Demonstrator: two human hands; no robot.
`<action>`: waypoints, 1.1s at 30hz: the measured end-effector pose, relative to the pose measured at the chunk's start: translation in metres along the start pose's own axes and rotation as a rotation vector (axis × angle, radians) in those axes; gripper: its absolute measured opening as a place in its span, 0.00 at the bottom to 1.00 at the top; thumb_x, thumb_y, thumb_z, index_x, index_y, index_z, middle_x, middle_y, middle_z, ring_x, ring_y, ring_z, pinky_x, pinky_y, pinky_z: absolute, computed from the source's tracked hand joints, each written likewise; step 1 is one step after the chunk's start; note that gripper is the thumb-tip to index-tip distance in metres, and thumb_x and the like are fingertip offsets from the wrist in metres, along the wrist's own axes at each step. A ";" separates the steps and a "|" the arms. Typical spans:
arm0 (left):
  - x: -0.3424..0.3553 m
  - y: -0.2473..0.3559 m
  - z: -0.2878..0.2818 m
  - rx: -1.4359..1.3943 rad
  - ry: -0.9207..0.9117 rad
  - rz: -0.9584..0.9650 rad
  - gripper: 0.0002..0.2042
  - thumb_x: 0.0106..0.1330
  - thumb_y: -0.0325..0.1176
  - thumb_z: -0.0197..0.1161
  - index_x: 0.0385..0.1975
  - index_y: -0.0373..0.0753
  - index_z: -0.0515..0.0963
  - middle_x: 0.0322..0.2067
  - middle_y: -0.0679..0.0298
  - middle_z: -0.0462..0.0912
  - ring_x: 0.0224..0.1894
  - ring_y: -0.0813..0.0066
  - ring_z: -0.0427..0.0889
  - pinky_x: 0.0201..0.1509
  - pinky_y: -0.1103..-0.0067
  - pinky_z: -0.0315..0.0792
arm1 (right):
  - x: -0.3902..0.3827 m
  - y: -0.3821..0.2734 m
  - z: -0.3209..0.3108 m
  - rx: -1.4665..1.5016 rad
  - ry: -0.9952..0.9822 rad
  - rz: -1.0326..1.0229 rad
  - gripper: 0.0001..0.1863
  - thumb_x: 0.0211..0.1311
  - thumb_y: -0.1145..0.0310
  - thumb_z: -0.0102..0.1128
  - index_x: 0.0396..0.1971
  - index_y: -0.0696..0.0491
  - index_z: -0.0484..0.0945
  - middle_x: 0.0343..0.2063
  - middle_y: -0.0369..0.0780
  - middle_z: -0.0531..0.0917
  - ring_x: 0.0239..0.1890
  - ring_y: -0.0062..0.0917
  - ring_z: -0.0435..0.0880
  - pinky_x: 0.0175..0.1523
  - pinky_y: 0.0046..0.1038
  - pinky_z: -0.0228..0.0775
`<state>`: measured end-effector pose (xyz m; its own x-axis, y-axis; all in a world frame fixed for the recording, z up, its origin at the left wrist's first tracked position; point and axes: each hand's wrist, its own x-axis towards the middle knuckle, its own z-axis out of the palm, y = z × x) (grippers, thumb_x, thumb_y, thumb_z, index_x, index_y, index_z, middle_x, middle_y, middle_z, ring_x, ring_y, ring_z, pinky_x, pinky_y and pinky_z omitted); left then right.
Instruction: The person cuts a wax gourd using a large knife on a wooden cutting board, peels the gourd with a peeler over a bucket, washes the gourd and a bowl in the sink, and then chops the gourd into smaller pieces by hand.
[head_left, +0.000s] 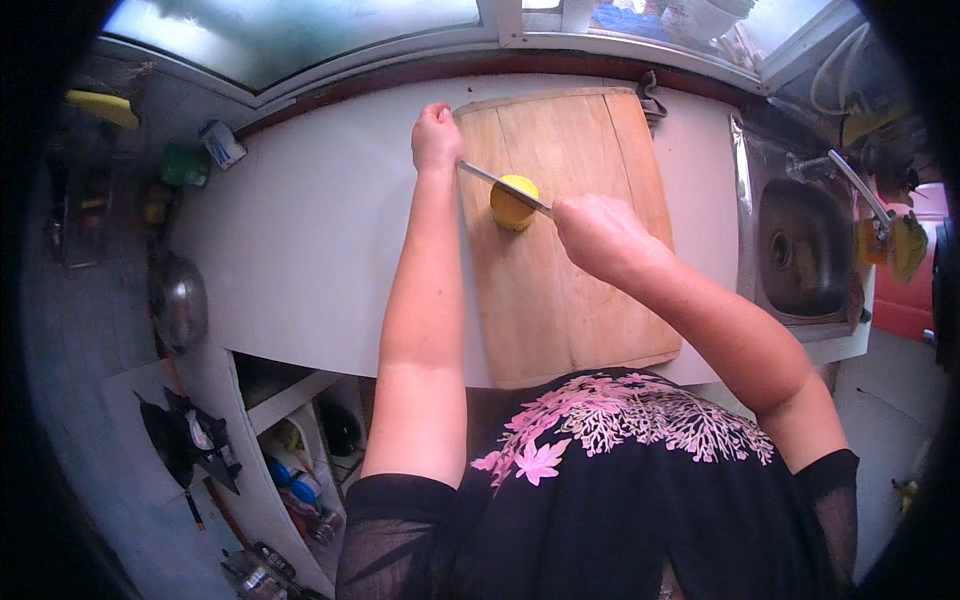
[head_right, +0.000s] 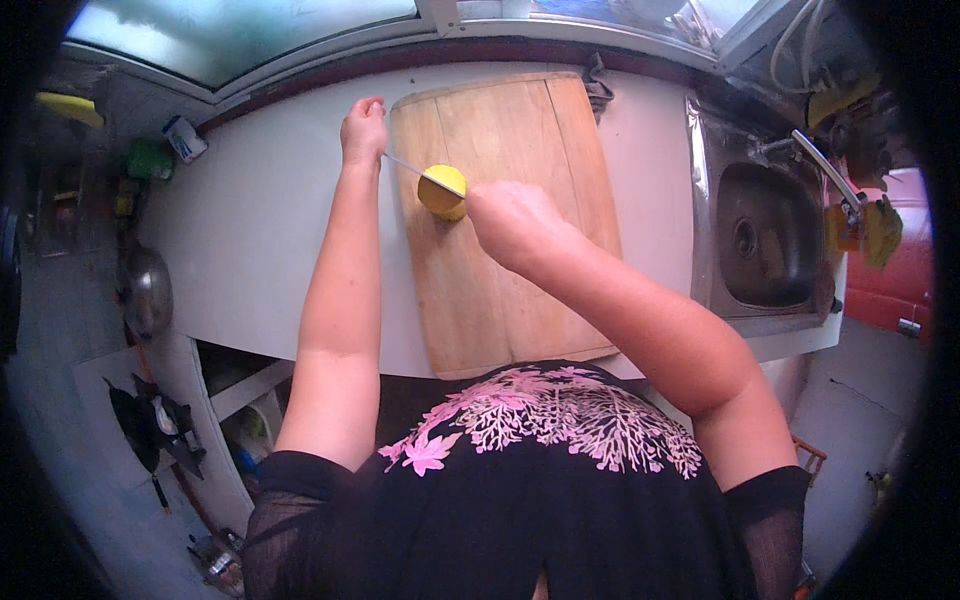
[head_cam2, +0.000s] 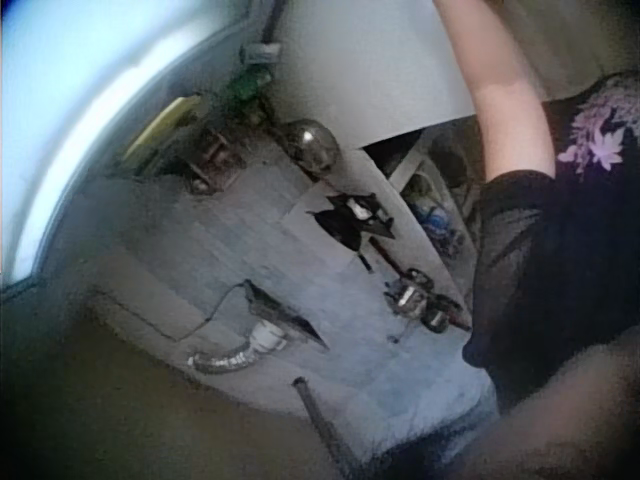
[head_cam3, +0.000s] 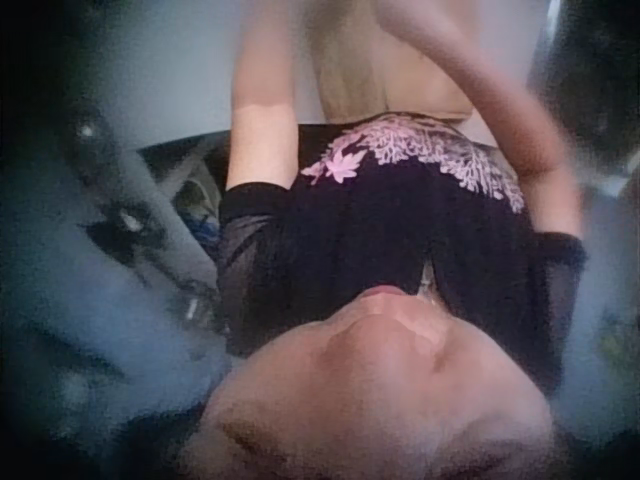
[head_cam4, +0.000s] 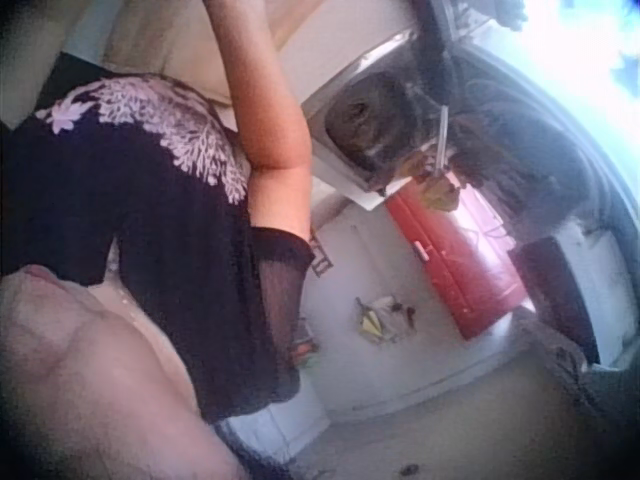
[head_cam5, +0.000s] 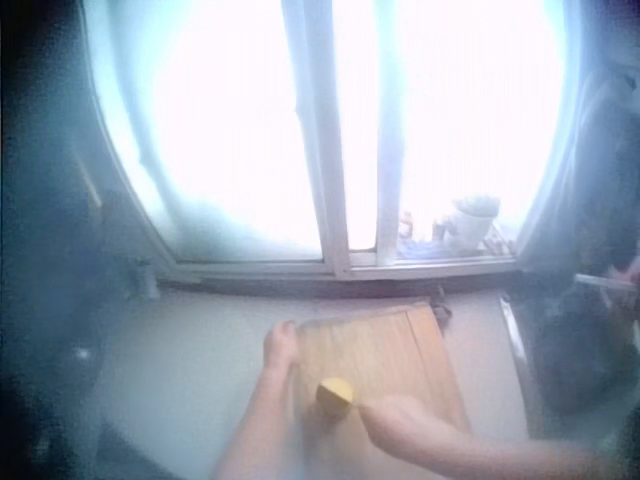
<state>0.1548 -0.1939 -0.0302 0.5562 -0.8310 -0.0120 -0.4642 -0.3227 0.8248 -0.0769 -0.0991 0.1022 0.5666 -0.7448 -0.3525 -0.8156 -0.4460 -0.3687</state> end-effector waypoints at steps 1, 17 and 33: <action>0.002 -0.001 -0.001 0.007 0.001 -0.001 0.13 0.65 0.39 0.49 0.41 0.39 0.76 0.41 0.55 0.80 0.45 0.57 0.77 0.48 0.69 0.70 | 0.001 0.000 0.002 -0.001 0.014 0.002 0.05 0.47 0.79 0.50 0.23 0.59 0.77 0.25 0.50 0.80 0.31 0.43 0.81 0.34 0.40 0.73; -0.009 -0.018 0.024 0.388 -0.017 -0.035 0.13 0.63 0.38 0.49 0.42 0.43 0.77 0.43 0.51 0.76 0.47 0.54 0.74 0.51 0.64 0.69 | 0.035 0.032 0.058 -0.017 -0.064 -0.001 0.08 0.50 0.75 0.50 0.25 0.58 0.80 0.27 0.49 0.81 0.33 0.43 0.82 0.36 0.39 0.74; -0.151 -0.020 -0.004 -0.521 -0.018 0.253 0.26 0.60 0.40 0.63 0.52 0.32 0.62 0.45 0.60 0.71 0.49 0.68 0.71 0.56 0.72 0.65 | 0.045 0.061 0.103 0.228 0.066 0.023 0.08 0.50 0.73 0.51 0.28 0.57 0.78 0.28 0.50 0.81 0.33 0.43 0.81 0.37 0.40 0.73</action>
<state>0.0826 -0.0600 -0.0423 0.4582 -0.8623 0.2157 -0.1777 0.1489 0.9728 -0.0894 -0.1086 -0.0241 0.5330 -0.7878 -0.3085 -0.7764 -0.3105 -0.5485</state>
